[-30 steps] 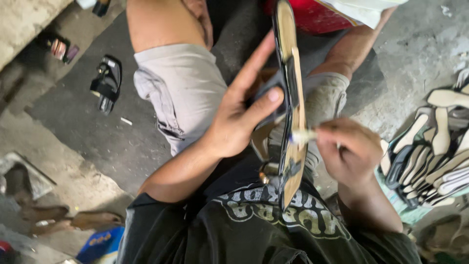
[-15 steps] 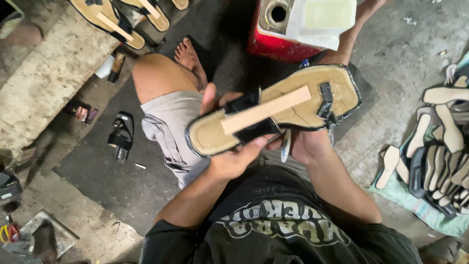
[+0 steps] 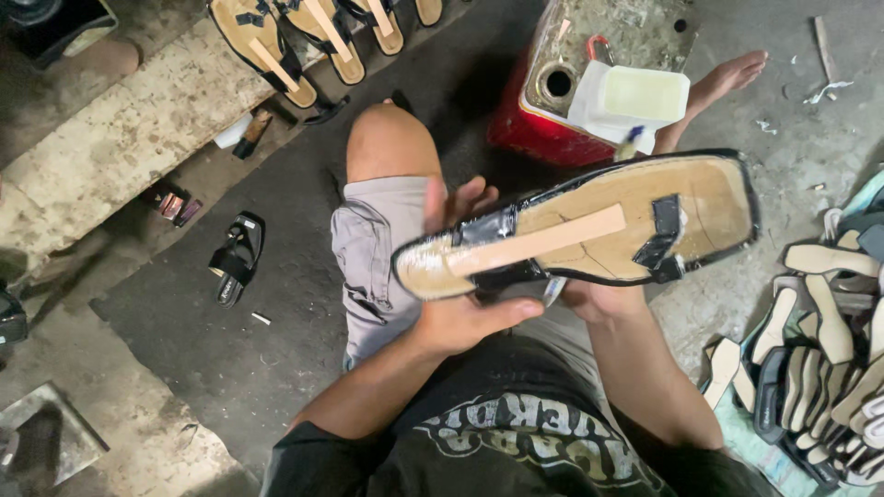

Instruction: The person sits on the floor and applies glue to the sole of a black sandal using a toothbrush. They repeatedly dip the toothbrush into a container of glue and spread it along the edges of the sandal sole, then place the sandal on a nearby bench and pick up another one to repeat the process.

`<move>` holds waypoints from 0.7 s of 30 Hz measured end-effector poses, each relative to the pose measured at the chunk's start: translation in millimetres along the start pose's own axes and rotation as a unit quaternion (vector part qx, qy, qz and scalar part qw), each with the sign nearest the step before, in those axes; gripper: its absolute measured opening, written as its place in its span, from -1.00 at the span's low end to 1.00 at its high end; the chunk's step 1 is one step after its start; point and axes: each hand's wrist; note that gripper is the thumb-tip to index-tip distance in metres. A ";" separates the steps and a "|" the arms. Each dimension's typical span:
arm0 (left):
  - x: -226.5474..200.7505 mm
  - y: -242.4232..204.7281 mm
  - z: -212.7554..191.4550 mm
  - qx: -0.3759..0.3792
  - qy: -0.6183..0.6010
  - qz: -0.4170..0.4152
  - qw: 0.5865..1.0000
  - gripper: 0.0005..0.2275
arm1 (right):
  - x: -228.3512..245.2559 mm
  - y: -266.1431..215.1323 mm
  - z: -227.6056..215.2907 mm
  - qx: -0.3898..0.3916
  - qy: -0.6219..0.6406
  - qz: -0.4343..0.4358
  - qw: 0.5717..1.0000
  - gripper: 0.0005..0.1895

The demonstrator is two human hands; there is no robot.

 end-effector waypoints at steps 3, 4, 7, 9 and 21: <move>-15.8 -4.4 -4.4 0.195 0.191 -0.063 0.960 -0.17 | 16.6 6.0 -5.2 0.054 -0.071 -0.067 0.994 -0.50; -24.9 -4.3 -8.8 0.281 0.272 -0.071 0.918 -0.24 | 22.5 9.8 -6.1 0.075 -0.101 -0.079 0.989 -0.52; -61.8 -3.2 -24.5 0.280 0.223 -0.065 0.931 -0.70 | 33.0 18.7 -6.5 0.061 -0.101 -0.059 0.991 -0.49; -81.4 11.0 -38.0 0.074 0.370 0.136 0.916 -0.42 | 34.0 24.8 -4.1 0.041 -0.059 -0.028 0.997 -0.45; -2.5 53.4 -146.3 -0.167 0.446 0.100 0.874 -0.11 | -30.9 83.0 38.4 0.067 -0.259 -0.013 0.964 -0.63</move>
Point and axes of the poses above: each hand's wrist, its own y-axis towards the middle knuckle, its own z-axis out of the palm, x = y × z, and after that the axes turned 2 degrees about y, right-handed
